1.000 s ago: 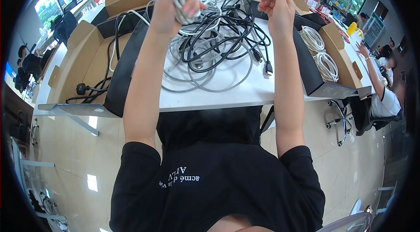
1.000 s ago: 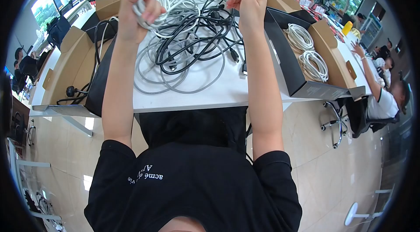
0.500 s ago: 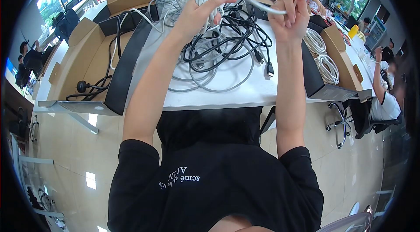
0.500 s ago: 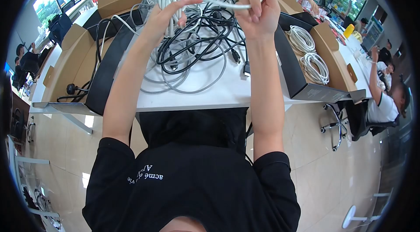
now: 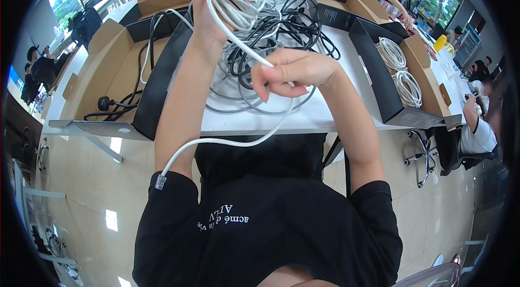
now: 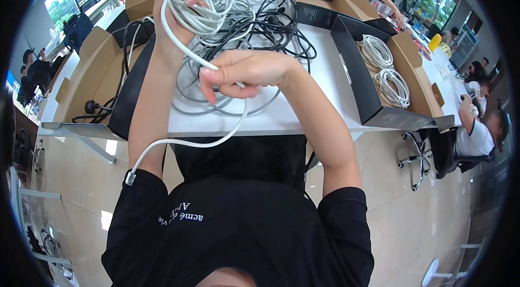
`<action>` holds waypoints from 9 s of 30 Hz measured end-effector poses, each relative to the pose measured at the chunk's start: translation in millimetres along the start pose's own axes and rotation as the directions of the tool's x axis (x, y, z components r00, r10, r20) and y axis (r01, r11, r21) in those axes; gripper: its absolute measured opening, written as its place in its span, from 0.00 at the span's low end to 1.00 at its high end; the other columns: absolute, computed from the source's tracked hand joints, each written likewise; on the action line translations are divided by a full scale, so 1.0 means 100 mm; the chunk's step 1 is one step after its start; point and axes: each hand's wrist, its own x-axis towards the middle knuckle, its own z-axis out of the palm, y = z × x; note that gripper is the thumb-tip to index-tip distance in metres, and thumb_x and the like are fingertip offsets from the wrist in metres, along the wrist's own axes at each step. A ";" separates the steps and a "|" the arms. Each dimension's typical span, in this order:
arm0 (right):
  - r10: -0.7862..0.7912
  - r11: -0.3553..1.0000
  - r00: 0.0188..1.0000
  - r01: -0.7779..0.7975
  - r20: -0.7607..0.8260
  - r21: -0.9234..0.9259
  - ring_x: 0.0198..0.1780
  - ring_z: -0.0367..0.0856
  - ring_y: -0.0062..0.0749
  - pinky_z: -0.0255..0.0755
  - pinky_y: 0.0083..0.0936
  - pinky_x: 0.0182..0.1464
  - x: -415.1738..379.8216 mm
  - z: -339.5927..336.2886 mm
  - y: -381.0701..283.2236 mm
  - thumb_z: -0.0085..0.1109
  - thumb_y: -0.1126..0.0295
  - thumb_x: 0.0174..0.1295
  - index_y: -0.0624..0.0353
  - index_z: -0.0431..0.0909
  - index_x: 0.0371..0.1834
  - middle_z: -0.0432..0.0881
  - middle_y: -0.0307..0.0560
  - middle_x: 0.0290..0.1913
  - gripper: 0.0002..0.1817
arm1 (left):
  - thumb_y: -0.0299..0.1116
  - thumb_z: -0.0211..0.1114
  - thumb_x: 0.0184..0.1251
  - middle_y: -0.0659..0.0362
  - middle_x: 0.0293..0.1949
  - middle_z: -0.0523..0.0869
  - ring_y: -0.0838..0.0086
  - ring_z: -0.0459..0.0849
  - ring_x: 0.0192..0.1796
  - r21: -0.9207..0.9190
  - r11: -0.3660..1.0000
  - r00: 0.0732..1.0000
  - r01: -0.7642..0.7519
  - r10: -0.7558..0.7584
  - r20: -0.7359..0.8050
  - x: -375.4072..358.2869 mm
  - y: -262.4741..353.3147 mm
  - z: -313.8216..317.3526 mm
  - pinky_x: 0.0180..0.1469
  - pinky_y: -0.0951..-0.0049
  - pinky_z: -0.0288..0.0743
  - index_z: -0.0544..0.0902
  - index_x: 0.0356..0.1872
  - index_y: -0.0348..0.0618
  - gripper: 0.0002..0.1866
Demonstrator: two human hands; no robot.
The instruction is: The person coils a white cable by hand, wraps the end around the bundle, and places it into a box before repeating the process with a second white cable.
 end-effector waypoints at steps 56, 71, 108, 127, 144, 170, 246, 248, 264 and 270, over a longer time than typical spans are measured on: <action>-0.672 0.511 0.375 -0.389 -0.639 -0.766 0.31 0.75 0.20 0.67 0.19 0.33 -0.30 -0.58 0.13 0.57 0.79 0.49 0.60 0.71 0.41 0.79 0.44 0.30 0.14 | 0.42 0.62 0.50 0.53 0.32 0.81 0.74 0.84 0.30 0.746 0.648 0.915 0.155 -0.379 0.138 -0.19 -0.24 0.38 0.33 0.80 0.77 0.72 0.48 0.33 0.27; -0.286 0.936 0.530 0.332 -0.798 -0.115 0.28 0.79 0.22 0.73 0.17 0.29 -0.30 -0.49 -0.02 0.62 0.71 0.49 0.67 0.72 0.42 0.79 0.44 0.29 0.18 | 0.30 0.62 0.53 0.70 0.14 0.68 0.89 0.68 0.16 0.297 0.923 0.964 0.247 -0.266 0.026 -0.12 -0.10 0.28 0.29 0.82 0.74 0.75 0.35 0.36 0.10; -0.410 0.910 0.184 0.018 -0.893 -0.414 0.26 0.77 0.23 0.70 0.18 0.27 -0.20 -0.63 0.17 0.44 0.37 0.57 0.68 0.76 0.34 0.77 0.44 0.25 0.36 | 0.37 0.40 0.69 0.72 0.07 0.61 0.83 0.62 0.10 -0.197 0.922 0.886 0.333 -0.234 0.401 -0.10 -0.26 0.20 0.31 0.78 0.64 0.66 0.22 0.49 0.14; -0.565 0.807 0.204 0.338 -0.799 -0.484 0.43 0.78 0.24 0.70 0.16 0.47 -0.32 -0.70 0.12 0.57 0.80 0.51 0.68 0.73 0.44 0.79 0.49 0.41 0.15 | 0.35 0.46 0.63 0.73 0.06 0.61 0.86 0.63 0.11 -0.370 0.888 0.879 0.272 -0.073 0.471 -0.02 0.23 0.00 0.32 0.79 0.64 0.67 0.19 0.50 0.11; -0.485 0.831 0.202 0.410 -0.851 -0.376 0.38 0.82 0.31 0.76 0.18 0.38 -0.31 -0.61 0.04 0.42 0.71 0.63 0.67 0.69 0.51 0.81 0.54 0.35 0.15 | 0.33 0.46 0.62 0.75 0.05 0.59 0.88 0.58 0.07 0.077 0.806 0.687 0.587 -0.546 0.480 -0.15 -0.27 0.18 0.20 0.81 0.65 0.61 0.17 0.51 0.12; -0.351 0.916 0.487 0.357 -0.800 -0.185 0.18 0.63 0.12 0.59 0.14 0.19 -0.35 -0.61 0.11 0.54 0.79 0.50 0.67 0.72 0.49 0.73 0.36 0.22 0.19 | 0.52 0.33 0.66 0.61 0.19 0.71 0.75 0.70 0.20 -0.129 0.821 0.800 0.556 -0.486 0.353 -0.09 -0.37 0.14 0.35 0.66 0.73 0.67 0.54 0.30 0.32; -0.424 0.905 0.399 0.216 -0.813 -0.366 0.24 0.71 0.15 0.63 0.13 0.26 -0.43 -0.69 0.11 0.63 0.71 0.49 0.64 0.78 0.40 0.77 0.37 0.24 0.15 | 0.26 0.61 0.54 0.51 0.40 0.81 0.69 0.83 0.40 0.705 0.709 0.995 -0.021 -0.054 0.083 -0.07 -0.52 0.16 0.37 0.75 0.80 0.72 0.46 0.30 0.18; -0.378 0.926 0.466 0.206 -0.800 -0.318 0.26 0.72 0.16 0.65 0.14 0.29 -0.49 -0.72 0.13 0.63 0.70 0.49 0.65 0.76 0.43 0.77 0.38 0.26 0.17 | 0.26 0.61 0.54 0.52 0.37 0.82 0.70 0.84 0.38 0.795 0.605 0.998 -0.039 -0.014 0.060 -0.08 -0.49 0.14 0.35 0.77 0.79 0.72 0.45 0.31 0.17; -0.908 0.210 0.262 -0.390 -0.327 -0.896 0.57 0.66 0.43 0.59 0.36 0.56 -0.31 -0.50 -0.04 0.54 0.58 0.59 0.54 0.67 0.60 0.65 0.55 0.58 0.26 | 0.32 0.62 0.58 0.65 0.15 0.69 0.80 0.72 0.17 0.534 0.842 0.946 -0.073 0.229 -0.231 -0.02 -0.39 0.07 0.18 0.81 0.64 0.69 0.22 0.45 0.10; -0.889 -0.092 0.458 -0.213 -0.016 -0.973 0.48 0.73 0.38 0.66 0.33 0.49 0.11 -0.17 0.10 0.62 0.69 0.41 0.54 0.80 0.39 0.76 0.42 0.46 0.17 | 0.30 0.61 0.58 0.64 0.21 0.71 0.82 0.72 0.21 0.569 0.731 0.763 -0.377 0.594 -0.257 0.03 -0.25 -0.03 0.23 0.81 0.68 0.71 0.33 0.41 0.08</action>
